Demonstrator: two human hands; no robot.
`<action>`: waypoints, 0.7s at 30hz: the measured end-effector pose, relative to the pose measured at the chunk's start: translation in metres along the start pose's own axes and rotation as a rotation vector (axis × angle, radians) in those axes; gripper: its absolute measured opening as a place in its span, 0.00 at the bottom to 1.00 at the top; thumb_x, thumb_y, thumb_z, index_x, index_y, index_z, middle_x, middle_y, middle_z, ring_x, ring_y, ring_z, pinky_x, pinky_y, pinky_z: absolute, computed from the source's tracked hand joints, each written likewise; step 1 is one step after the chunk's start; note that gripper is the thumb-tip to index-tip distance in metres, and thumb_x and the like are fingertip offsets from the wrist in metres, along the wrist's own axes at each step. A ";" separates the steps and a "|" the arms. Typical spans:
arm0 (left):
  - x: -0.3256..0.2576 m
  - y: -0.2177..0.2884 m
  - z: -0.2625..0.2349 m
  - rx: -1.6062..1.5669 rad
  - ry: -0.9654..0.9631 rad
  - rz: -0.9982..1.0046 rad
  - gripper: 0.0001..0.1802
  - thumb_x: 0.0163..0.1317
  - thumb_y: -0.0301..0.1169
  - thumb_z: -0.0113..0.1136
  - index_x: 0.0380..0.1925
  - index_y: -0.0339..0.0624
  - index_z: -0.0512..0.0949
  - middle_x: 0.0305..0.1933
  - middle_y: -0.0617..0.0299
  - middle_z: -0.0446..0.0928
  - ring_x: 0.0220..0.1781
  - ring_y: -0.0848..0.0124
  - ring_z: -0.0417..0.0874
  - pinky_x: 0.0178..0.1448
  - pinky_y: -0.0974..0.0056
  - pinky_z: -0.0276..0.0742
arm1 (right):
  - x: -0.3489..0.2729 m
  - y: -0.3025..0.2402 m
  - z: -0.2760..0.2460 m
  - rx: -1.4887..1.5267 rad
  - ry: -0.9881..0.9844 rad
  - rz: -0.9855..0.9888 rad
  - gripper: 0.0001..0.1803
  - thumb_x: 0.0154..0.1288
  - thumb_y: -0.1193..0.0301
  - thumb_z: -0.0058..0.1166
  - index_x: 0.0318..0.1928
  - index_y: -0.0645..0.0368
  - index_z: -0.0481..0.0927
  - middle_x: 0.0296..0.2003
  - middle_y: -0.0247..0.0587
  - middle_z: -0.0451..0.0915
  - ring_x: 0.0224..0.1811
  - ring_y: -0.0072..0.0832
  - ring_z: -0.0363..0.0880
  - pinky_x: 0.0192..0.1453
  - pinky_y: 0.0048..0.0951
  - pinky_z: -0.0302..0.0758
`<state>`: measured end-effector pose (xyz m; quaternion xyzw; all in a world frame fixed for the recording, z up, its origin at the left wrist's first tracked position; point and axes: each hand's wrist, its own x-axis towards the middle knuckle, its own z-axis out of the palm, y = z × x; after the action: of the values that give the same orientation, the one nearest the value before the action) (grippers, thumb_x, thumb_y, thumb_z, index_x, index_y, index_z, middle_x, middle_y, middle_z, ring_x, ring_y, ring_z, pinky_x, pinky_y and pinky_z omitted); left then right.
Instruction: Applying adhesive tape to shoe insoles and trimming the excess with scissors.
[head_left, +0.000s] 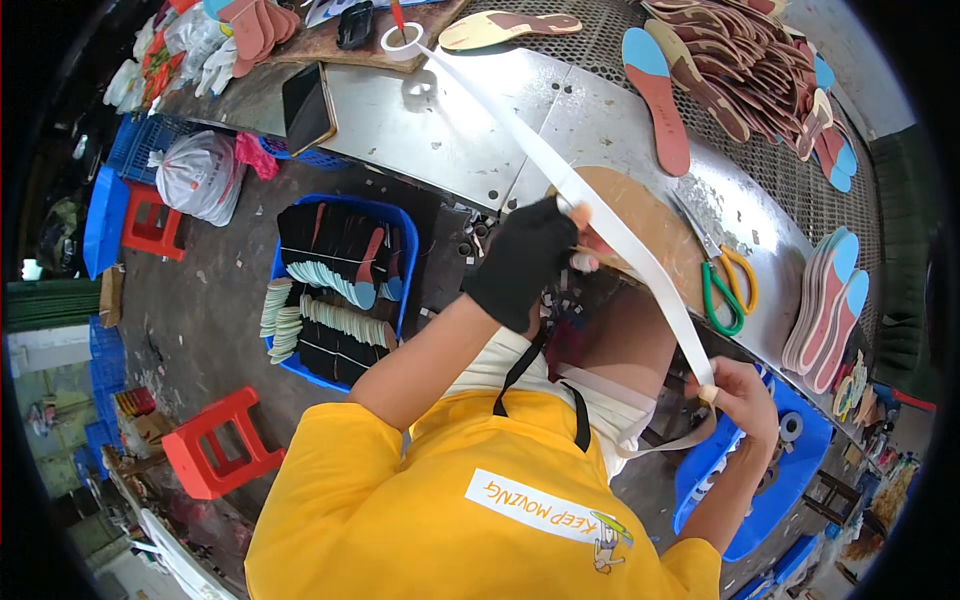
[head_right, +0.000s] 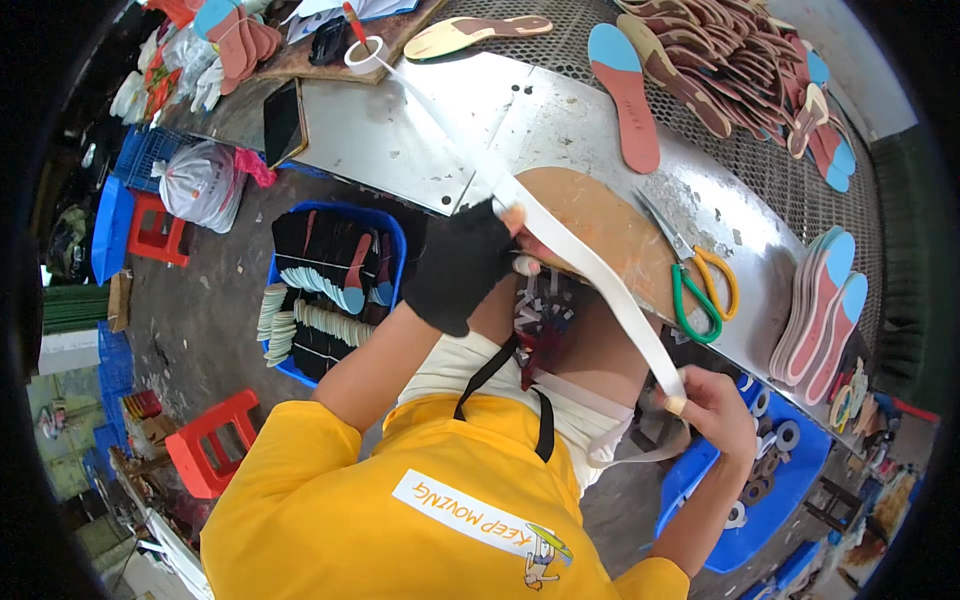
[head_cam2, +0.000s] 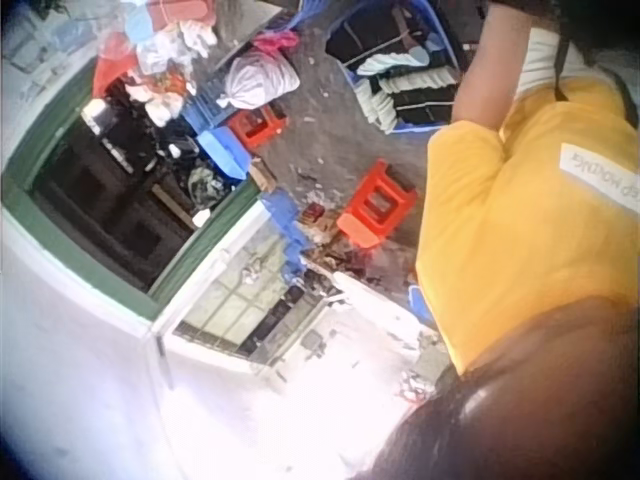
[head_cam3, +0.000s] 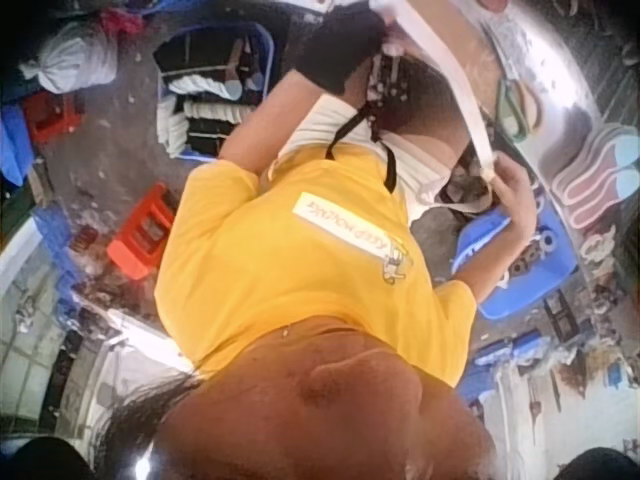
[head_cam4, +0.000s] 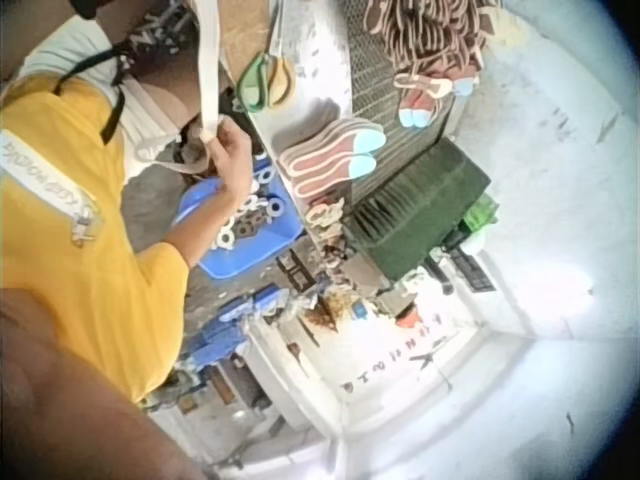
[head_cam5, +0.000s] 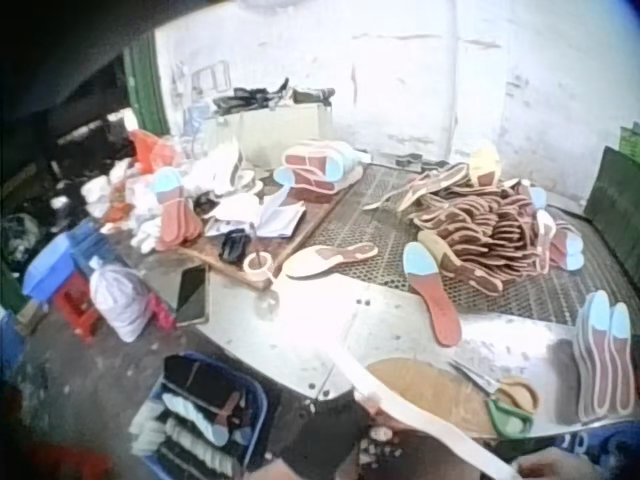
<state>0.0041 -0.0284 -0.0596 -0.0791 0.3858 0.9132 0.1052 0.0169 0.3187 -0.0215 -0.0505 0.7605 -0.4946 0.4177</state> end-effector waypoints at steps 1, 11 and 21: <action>-0.006 -0.001 0.008 0.200 0.082 0.006 0.15 0.68 0.36 0.54 0.45 0.34 0.75 0.35 0.57 0.79 0.36 0.72 0.79 0.41 0.68 0.78 | 0.001 -0.007 0.006 0.007 0.004 0.002 0.15 0.60 0.67 0.60 0.41 0.66 0.79 0.35 0.37 0.82 0.38 0.20 0.79 0.46 0.24 0.74; -0.017 -0.022 0.019 0.570 -0.154 -0.159 0.11 0.64 0.33 0.58 0.39 0.35 0.79 0.31 0.62 0.80 0.32 0.77 0.79 0.36 0.72 0.76 | 0.072 -0.094 0.069 -0.043 0.293 -0.476 0.21 0.53 0.80 0.58 0.51 0.64 0.74 0.32 0.34 0.80 0.39 0.20 0.77 0.52 0.27 0.72; -0.012 -0.025 0.026 0.152 0.047 -0.082 0.12 0.64 0.32 0.59 0.44 0.35 0.77 0.36 0.61 0.79 0.35 0.77 0.79 0.36 0.73 0.76 | 0.076 -0.081 0.101 -0.273 0.702 -0.623 0.11 0.50 0.78 0.65 0.35 0.64 0.78 0.30 0.35 0.79 0.32 0.20 0.78 0.33 0.21 0.74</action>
<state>0.0199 0.0060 -0.0558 -0.1079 0.4526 0.8742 0.1389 0.0101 0.1690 -0.0180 -0.1602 0.8621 -0.4788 -0.0420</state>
